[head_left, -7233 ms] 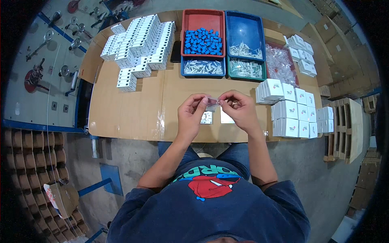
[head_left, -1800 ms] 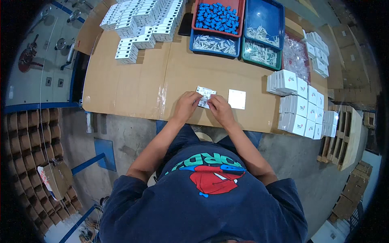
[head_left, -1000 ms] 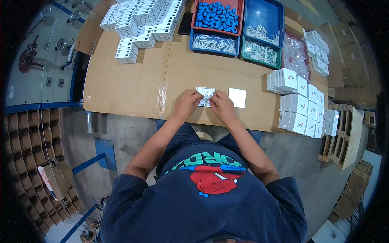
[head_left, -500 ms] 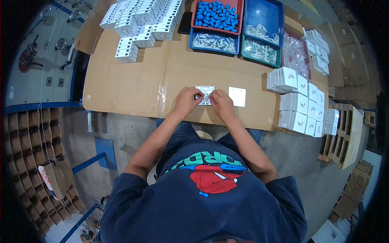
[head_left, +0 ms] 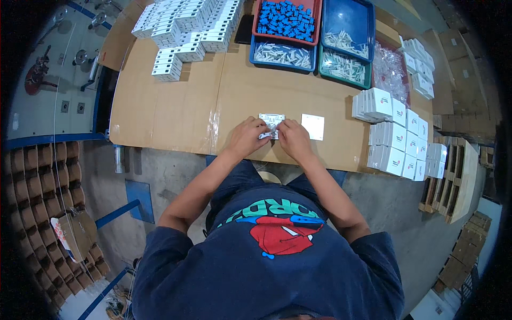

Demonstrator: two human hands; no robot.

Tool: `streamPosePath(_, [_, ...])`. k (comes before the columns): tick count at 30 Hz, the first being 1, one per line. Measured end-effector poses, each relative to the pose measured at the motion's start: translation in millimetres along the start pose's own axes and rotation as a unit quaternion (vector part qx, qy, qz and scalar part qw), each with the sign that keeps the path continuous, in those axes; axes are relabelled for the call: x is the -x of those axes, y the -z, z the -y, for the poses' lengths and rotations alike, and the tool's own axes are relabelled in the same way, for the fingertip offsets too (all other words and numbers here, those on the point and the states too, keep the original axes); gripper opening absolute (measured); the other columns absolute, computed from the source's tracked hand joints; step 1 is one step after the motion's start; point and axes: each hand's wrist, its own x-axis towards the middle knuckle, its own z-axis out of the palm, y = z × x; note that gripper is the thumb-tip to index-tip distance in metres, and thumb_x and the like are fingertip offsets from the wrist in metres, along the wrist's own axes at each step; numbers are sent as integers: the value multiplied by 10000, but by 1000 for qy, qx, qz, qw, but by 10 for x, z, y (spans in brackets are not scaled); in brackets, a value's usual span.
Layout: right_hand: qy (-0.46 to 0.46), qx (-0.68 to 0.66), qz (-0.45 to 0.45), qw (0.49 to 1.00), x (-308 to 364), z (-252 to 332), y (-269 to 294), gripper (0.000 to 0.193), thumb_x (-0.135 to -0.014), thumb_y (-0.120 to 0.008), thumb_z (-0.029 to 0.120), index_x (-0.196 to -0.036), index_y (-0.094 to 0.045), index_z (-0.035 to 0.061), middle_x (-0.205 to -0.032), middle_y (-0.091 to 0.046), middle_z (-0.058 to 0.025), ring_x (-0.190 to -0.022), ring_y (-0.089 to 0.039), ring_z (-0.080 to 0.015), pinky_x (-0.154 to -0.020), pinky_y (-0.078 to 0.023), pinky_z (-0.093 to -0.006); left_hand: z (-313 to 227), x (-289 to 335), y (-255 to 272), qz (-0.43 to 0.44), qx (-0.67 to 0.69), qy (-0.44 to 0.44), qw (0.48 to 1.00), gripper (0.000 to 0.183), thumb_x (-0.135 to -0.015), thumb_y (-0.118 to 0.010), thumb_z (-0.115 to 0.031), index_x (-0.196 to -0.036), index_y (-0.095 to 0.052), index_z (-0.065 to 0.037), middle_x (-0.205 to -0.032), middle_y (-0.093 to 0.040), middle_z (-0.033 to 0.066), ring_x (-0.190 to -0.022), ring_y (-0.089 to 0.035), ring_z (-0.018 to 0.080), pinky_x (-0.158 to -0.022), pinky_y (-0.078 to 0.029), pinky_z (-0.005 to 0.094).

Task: Assembling electronic components into a plastic housing and placing them into individual boxes at a production station.

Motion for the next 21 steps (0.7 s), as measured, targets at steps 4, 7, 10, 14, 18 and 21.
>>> streamPosePath(4, [21, 7, -8, 1000, 22, -4, 2, 89, -801, -679, 66, -879, -702, 30, -996, -630, -92, -964, -620, -296, -792, -527, -442, 10, 71, -76, -31, -20, -29, 999, 257, -798, -788, -239, -987, -726, -77, -1021, -677, 55, -986, -635, 261, -822, -549, 389])
streamPosePath(7, [24, 10, -6, 1000, 11, 35, 47, 93, -801, -691, 72, -877, -703, 20, -1014, -620, -101, -976, -615, -300, -803, -529, -437, 18, 101, -129, -66, -20, -43, 997, 279, -795, -801, -221, -999, -699, -60, -1030, -676, 74, -998, -641, 267, -827, -550, 388])
streamPosePath(10, [21, 8, -11, 1000, 2, 24, 46, 102, -805, -701, 81, -878, -703, 9, -1025, -610, -106, -991, -611, -301, -813, -532, -430, 56, 137, -190, -82, -10, -40, 996, 289, -797, -795, -233, -1003, -683, -64, -1057, -672, 73, -1024, -631, 273, -861, -522, 403])
streamPosePath(14, [17, 1, -8, 1000, 7, -11, 29, 108, -805, -708, 85, -877, -701, 4, -1047, -604, -109, -999, -610, -305, -816, -534, -428, 59, 143, -198, -98, -8, -45, 994, 286, -800, -791, -246, -1002, -672, -81, -1070, -664, 67, -1050, -614, 279, -917, -473, 427])
streamPosePath(18, [-22, -4, -7, 1000, -5, 23, 62, 125, -819, -715, 93, -915, -718, 13, -1116, -599, -110, -1003, -633, -298, -811, -548, -421, 47, 162, -207, -104, 4, -12, 995, 296, -798, -795, -247, -1009, -667, -82, -1055, -662, 74, -1061, -608, 276, -930, -465, 428])
streamPosePath(21, [-59, -4, -3, 998, -4, 3, 66, 134, -827, -717, 101, -934, -726, 21, -1146, -601, -111, -1011, -648, -302, -808, -557, -424, 80, 157, -217, -96, -17, -34, 995, 331, -798, -798, -253, -1049, -667, -83, -1086, -647, 85, -1059, -606, 279, -925, -467, 431])
